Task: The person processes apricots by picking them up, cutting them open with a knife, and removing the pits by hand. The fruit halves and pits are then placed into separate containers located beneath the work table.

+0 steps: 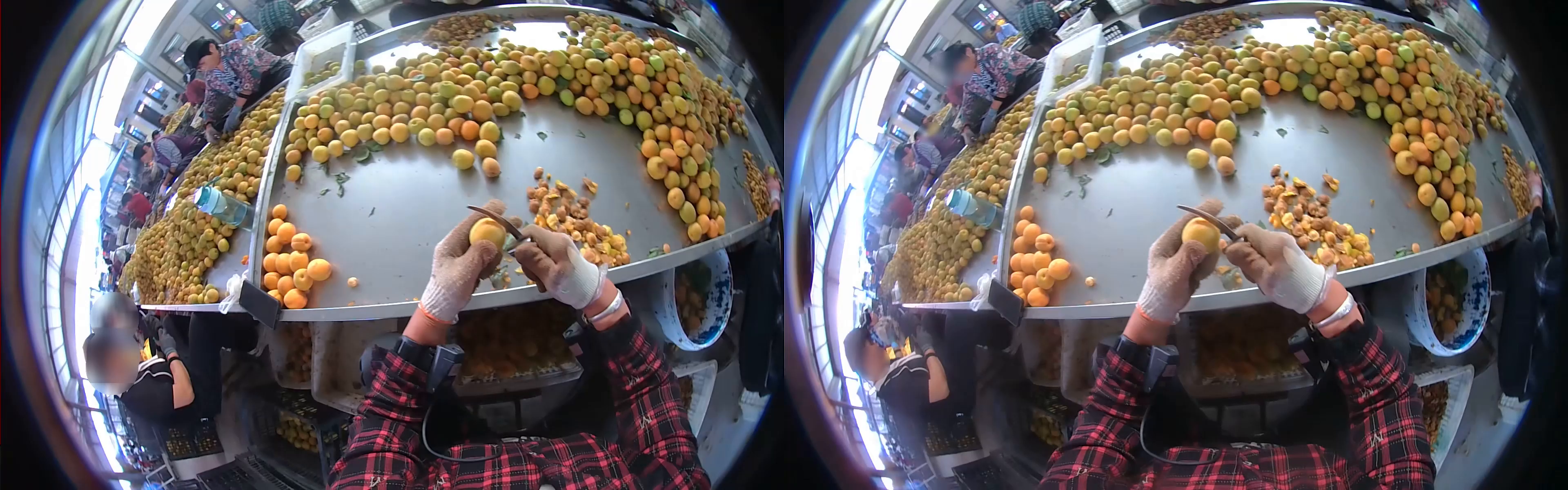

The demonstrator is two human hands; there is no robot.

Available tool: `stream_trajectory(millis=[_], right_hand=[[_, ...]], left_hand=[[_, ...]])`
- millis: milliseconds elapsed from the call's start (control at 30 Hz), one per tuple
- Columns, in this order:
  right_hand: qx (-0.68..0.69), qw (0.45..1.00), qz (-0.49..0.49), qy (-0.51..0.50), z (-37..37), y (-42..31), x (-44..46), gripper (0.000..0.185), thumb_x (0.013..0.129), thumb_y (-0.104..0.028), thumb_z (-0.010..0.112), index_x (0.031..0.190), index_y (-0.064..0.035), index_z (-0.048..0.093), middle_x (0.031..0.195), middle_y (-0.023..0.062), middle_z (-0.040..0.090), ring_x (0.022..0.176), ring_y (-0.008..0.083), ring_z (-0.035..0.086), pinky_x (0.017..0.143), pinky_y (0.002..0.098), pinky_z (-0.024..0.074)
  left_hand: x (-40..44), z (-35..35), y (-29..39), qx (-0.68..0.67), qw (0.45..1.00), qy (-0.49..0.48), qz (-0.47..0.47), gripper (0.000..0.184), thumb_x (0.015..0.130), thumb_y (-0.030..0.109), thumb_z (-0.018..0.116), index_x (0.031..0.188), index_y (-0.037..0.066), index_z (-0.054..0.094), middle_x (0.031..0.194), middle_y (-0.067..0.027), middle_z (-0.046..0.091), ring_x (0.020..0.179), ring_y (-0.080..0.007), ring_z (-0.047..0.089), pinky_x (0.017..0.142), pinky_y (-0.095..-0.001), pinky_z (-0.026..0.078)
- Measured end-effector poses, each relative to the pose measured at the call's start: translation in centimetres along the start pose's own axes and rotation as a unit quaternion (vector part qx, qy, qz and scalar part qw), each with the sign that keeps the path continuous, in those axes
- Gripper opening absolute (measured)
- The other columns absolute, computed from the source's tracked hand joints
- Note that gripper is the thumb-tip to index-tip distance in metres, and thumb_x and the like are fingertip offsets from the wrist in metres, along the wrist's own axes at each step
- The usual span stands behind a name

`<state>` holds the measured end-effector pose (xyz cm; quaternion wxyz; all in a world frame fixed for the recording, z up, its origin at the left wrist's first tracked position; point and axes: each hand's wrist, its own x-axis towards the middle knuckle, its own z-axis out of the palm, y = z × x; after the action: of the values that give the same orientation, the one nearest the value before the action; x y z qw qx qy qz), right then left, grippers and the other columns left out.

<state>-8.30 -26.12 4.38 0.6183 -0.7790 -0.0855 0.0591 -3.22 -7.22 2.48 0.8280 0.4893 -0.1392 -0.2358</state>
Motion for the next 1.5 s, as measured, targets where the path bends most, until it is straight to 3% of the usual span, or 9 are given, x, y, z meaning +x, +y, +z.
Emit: stream_trajectory(millis=[67, 233, 333, 400, 900, 933, 1067, 1367, 1500], right_hand=[[-0.001, 1.000, 0.013, 0.002, 0.2, 0.1, 0.0, 0.015, 0.100, -0.015, 0.053, 0.095, -0.0009, 0.057, 0.073, 0.0101, 0.056, 0.067, 0.0178, 0.054, 0.061, 0.0326, 0.0447], [0.015, 1.000, 0.014, -0.010, 0.6, 0.6, 0.1, 0.017, 0.100, -0.016, 0.052, 0.096, -0.0003, 0.057, 0.073, 0.0101, 0.057, 0.067, 0.0192, 0.056, 0.061, 0.0335, 0.0452], [0.026, 0.999, -0.030, -0.012, 0.9, 0.8, 0.1, 0.028, 0.104, -0.030, 0.047, 0.092, -0.0055, 0.054, 0.063, -0.0054, 0.045, 0.056, 0.0049, 0.042, 0.051, 0.0226, 0.0350], [0.034, 0.999, 0.021, -0.029, 0.7, 0.1, -0.2, 0.019, 0.101, -0.018, 0.052, 0.097, -0.0007, 0.059, 0.074, 0.0096, 0.058, 0.067, 0.0189, 0.056, 0.062, 0.0327, 0.0459], [-0.073, 0.992, -0.063, 0.083, 1.5, 1.2, 0.1, 0.017, 0.098, -0.019, 0.057, 0.101, -0.0023, 0.060, 0.077, 0.0167, 0.064, 0.072, 0.0319, 0.066, 0.063, 0.0372, 0.0501], [-0.073, 0.992, -0.065, 0.083, 1.7, 1.3, 0.2, 0.017, 0.098, -0.019, 0.057, 0.101, -0.0023, 0.060, 0.077, 0.0167, 0.064, 0.072, 0.0319, 0.066, 0.063, 0.0372, 0.0501], [-0.159, 0.974, -0.119, 0.106, 2.4, 2.5, 0.6, 0.017, 0.095, -0.020, 0.061, 0.101, -0.0045, 0.058, 0.077, 0.0194, 0.064, 0.076, 0.0401, 0.065, 0.062, 0.0425, 0.0510], [-0.238, 0.965, -0.069, 0.086, 2.7, 2.1, -0.1, 0.019, 0.095, -0.021, 0.061, 0.106, -0.0061, 0.056, 0.080, 0.0215, 0.064, 0.076, 0.0439, 0.063, 0.062, 0.0479, 0.0504], [-0.129, 0.984, -0.087, 0.086, 2.6, 1.7, -0.1, 0.019, 0.094, -0.018, 0.062, 0.107, -0.0050, 0.059, 0.081, 0.0200, 0.066, 0.078, 0.0417, 0.065, 0.064, 0.0423, 0.0523]], left_hand=[[-0.2, -0.2, -0.6, 0.034, 0.999, 0.003, 0.003, 0.070, 0.092, 0.034, 0.065, 0.142, -0.006, 0.039, 0.127, -0.0183, 0.060, 0.077, -0.0069, 0.054, 0.065, -0.0181, 0.044], [-0.8, -0.7, -0.1, 0.053, 0.998, -0.004, -0.044, 0.071, 0.091, 0.038, 0.068, 0.140, -0.006, 0.043, 0.127, -0.0152, 0.060, 0.111, -0.0166, 0.059, 0.092, -0.0259, 0.049], [-0.9, 0.3, 0.2, 0.031, 0.999, 0.027, -0.033, 0.044, 0.095, 0.008, 0.057, 0.138, 0.000, 0.050, 0.107, -0.0008, 0.062, 0.071, -0.0007, 0.048, 0.061, -0.0144, 0.041], [-0.8, 0.4, 0.1, 0.037, 0.999, 0.026, -0.026, 0.044, 0.093, 0.008, 0.059, 0.136, 0.000, 0.052, 0.106, 0.0007, 0.062, 0.080, -0.0013, 0.052, 0.068, -0.0153, 0.044], [0.9, 0.1, -2.7, 0.150, 0.985, 0.079, -0.017, 0.037, 0.096, 0.024, 0.061, 0.124, 0.000, 0.060, 0.101, -0.0028, 0.066, 0.082, -0.0058, 0.057, 0.072, -0.0234, 0.049], [0.4, 1.2, -1.0, 0.119, 0.987, 0.073, -0.080, 0.049, 0.097, 0.031, 0.060, 0.130, -0.006, 0.053, 0.118, -0.0103, 0.063, 0.102, -0.0176, 0.062, 0.092, -0.0295, 0.050], [0.6, 0.8, -3.2, -0.085, 0.994, 0.031, -0.058, 0.048, 0.097, 0.031, 0.060, 0.129, -0.004, 0.053, 0.119, -0.0122, 0.061, 0.106, -0.0210, 0.062, 0.093, -0.0322, 0.050], [0.0, 1.3, -0.5, 0.207, 0.976, 0.063, 0.038, 0.049, 0.087, -0.002, 0.057, 0.135, -0.004, 0.047, 0.132, -0.0121, 0.053, 0.121, -0.0246, 0.057, 0.097, -0.0314, 0.049], [-0.1, 1.9, -0.3, -0.099, 0.992, 0.045, 0.059, 0.055, 0.088, -0.005, 0.056, 0.141, -0.006, 0.039, 0.139, -0.0134, 0.049, 0.124, -0.0245, 0.055, 0.105, -0.0352, 0.044]])
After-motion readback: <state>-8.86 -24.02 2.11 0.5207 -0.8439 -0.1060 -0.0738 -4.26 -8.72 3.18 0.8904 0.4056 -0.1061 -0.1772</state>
